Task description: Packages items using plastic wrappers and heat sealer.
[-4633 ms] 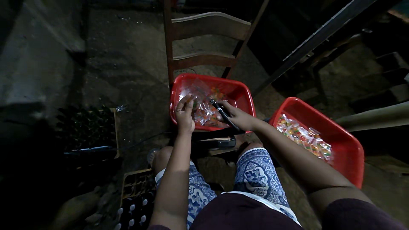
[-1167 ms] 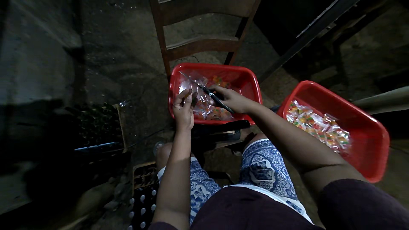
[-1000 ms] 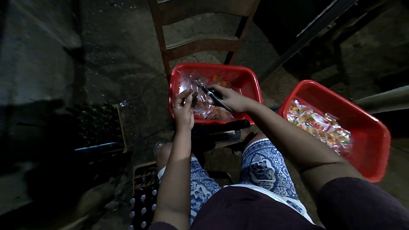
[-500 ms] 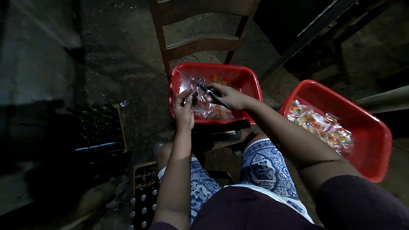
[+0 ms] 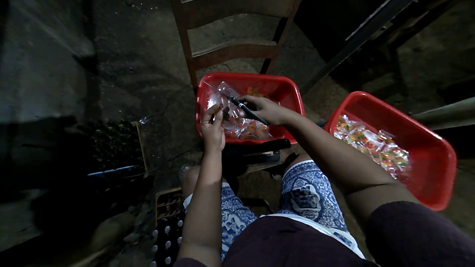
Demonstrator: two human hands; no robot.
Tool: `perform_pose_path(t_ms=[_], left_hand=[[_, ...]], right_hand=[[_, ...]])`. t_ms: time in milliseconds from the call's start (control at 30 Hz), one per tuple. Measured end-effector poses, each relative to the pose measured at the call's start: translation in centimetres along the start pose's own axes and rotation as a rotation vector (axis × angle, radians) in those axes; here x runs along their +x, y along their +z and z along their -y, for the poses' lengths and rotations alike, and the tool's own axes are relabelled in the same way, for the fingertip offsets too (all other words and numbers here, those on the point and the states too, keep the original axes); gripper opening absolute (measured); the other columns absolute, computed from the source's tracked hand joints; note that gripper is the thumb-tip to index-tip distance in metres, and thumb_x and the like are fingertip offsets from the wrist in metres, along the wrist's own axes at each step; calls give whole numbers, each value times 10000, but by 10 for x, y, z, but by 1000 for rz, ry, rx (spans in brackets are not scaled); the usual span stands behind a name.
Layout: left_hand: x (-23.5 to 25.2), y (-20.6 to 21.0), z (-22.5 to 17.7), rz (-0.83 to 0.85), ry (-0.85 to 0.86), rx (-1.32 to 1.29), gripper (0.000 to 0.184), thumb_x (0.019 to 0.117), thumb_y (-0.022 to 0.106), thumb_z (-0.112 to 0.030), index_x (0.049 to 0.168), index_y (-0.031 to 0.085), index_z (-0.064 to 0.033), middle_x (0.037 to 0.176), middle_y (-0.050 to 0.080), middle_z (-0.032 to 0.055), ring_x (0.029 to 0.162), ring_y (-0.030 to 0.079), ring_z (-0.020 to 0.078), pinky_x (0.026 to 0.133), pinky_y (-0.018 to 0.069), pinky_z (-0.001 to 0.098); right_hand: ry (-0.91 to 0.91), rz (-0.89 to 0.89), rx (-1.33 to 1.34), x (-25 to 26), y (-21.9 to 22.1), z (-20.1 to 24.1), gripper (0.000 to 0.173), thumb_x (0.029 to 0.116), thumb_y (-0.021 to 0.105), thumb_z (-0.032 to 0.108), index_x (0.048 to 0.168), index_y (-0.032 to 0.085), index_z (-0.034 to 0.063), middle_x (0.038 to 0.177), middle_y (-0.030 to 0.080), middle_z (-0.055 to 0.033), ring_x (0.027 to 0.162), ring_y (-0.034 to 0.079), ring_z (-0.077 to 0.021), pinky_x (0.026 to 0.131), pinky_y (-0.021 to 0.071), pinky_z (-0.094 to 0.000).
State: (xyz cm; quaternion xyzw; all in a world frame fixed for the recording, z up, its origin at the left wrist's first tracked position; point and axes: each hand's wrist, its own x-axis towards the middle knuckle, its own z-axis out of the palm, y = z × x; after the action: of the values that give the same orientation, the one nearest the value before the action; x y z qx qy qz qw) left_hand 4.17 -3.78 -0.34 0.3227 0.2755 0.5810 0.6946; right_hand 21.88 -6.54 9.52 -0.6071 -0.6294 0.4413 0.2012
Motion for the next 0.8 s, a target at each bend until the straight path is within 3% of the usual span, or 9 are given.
perform_pose_path(t_ms=[133, 200, 300, 367, 400, 467, 567, 700, 800], left_hand=[[0, 0, 1, -4, -8, 9, 241, 1005, 543, 37, 1140, 676, -112, 1116, 708, 10, 974, 706, 136, 854, 606, 312], [0, -1, 1, -9, -5, 3, 261, 1004, 534, 48, 1179, 656, -103, 1125, 701, 16, 985, 708, 148, 864, 610, 323], [0, 0, -3, -23, -22, -10, 471, 1010, 510, 67, 1439, 468, -124, 1196, 644, 24, 1010, 693, 143, 881, 606, 320], [0, 2, -7, -35, -59, 11, 649, 1015, 513, 57, 1567, 300, -209, 1293, 586, 37, 1051, 667, 140, 887, 588, 312], [-1, 4, -9, -50, -82, 34, 678, 1019, 528, 41, 1587, 284, -237, 1327, 577, 39, 1064, 663, 139, 888, 582, 303], [0, 4, -6, -68, -94, 54, 620, 1017, 528, 40, 1560, 323, -176, 1309, 580, 56, 1059, 667, 152, 896, 586, 317], [2, 3, -1, -100, -110, 59, 486, 1020, 511, 49, 1469, 400, -99, 1189, 613, 72, 1005, 682, 162, 860, 600, 328], [-7, 4, -8, -143, -108, 150, 327, 1022, 578, -29, 1331, 535, -127, 1144, 684, 24, 948, 690, 111, 820, 589, 268], [-18, 9, -14, -209, -139, 146, 221, 1014, 595, -30, 1226, 566, -89, 1143, 681, 33, 922, 673, 105, 824, 573, 267]], right_hand=[[-12, -17, 13, 0, -1, -7, 448, 1017, 635, 309, 1379, 557, 57, 950, 626, -58, 753, 556, -94, 701, 494, -302], [49, -66, 122, -2, -3, -13, 496, 1028, 606, 292, 1448, 476, 64, 1039, 616, -72, 817, 569, -97, 743, 508, -301], [188, -267, 269, -6, -7, -51, 534, 1053, 558, 281, 1521, 378, 96, 1143, 606, -122, 883, 590, -137, 787, 518, -336], [317, -396, 285, -9, -4, -97, 569, 1036, 562, 236, 1540, 345, 85, 1223, 608, -208, 949, 634, -258, 830, 541, -453], [427, -433, 265, -12, -1, -113, 581, 1038, 572, 207, 1550, 332, 75, 1259, 608, -258, 1000, 647, -340, 868, 537, -523], [616, -455, 187, -18, 6, -148, 608, 1038, 583, 179, 1572, 314, 68, 1312, 587, -314, 1136, 621, -452, 969, 488, -625], [718, -445, 6, -25, 19, -193, 624, 1015, 620, 212, 1532, 340, 2, 1253, 611, -353, 1154, 617, -521, 963, 471, -696], [845, -425, -56, -18, 28, -203, 657, 1025, 596, 272, 1523, 316, -51, 1313, 588, -349, 1216, 599, -507, 999, 465, -686], [868, -337, -126, -16, 30, -193, 626, 994, 630, 262, 1453, 413, -105, 1337, 573, -349, 1244, 579, -503, 1012, 455, -691]])
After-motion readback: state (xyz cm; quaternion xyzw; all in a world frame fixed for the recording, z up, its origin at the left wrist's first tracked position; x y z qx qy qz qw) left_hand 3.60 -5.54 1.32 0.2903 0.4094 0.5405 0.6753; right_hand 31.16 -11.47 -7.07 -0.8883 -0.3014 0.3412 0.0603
